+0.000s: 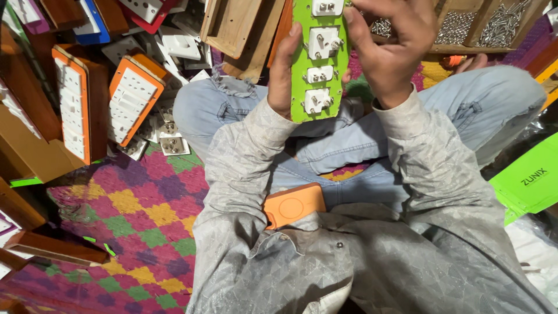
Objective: The person sits cross-legged on a rug and assembles a green switchboard by inserting and tightening screws into multiple white sockets and switches. They repeatedly flip the board to access the back terminals and secure each module.
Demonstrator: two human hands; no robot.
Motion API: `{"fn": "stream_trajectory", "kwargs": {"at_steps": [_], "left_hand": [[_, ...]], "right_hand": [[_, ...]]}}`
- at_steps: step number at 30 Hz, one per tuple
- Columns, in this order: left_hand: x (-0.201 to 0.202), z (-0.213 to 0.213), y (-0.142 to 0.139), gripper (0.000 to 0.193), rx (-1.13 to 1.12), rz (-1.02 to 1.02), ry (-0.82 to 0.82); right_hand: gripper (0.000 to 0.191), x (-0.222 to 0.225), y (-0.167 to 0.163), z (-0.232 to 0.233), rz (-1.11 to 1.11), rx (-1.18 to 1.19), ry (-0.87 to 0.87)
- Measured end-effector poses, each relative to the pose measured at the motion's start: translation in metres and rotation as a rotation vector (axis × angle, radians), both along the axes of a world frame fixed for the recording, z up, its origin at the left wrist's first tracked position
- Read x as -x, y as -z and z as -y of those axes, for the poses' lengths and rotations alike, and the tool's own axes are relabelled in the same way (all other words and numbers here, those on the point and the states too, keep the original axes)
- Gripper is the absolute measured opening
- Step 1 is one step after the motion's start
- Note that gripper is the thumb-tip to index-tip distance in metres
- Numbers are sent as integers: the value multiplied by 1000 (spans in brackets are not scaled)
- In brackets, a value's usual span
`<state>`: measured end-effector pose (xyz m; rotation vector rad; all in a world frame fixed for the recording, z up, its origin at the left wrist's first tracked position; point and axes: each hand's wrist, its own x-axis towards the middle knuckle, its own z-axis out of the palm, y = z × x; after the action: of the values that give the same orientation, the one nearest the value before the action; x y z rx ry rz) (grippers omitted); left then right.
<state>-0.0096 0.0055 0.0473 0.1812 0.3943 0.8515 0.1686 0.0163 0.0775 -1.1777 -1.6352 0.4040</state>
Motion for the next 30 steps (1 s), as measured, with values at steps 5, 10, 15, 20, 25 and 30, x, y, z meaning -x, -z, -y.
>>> {"fn": "stream_trajectory", "kwargs": {"at_steps": [5, 10, 15, 20, 25, 30], "left_hand": [[-3, 2, 0, 68, 24, -10, 22], [-3, 1, -1, 70, 18, 53, -11], [5, -4, -1, 69, 30, 60, -68], [5, -4, 3, 71, 0, 77, -40], [6, -5, 7, 70, 32, 27, -72], [6, -4, 8, 73, 2, 74, -27]], "right_hand": [[26, -4, 19, -1, -436, 282, -19], [27, -10, 24, -2, -267, 242, -141], [18, -10, 11, -3, -101, 277, -205], [27, 0, 0, -2, -413, 352, -227], [17, -1, -5, -2, 33, 195, -135], [21, -1, -3, 0, -88, 390, -41]]}}
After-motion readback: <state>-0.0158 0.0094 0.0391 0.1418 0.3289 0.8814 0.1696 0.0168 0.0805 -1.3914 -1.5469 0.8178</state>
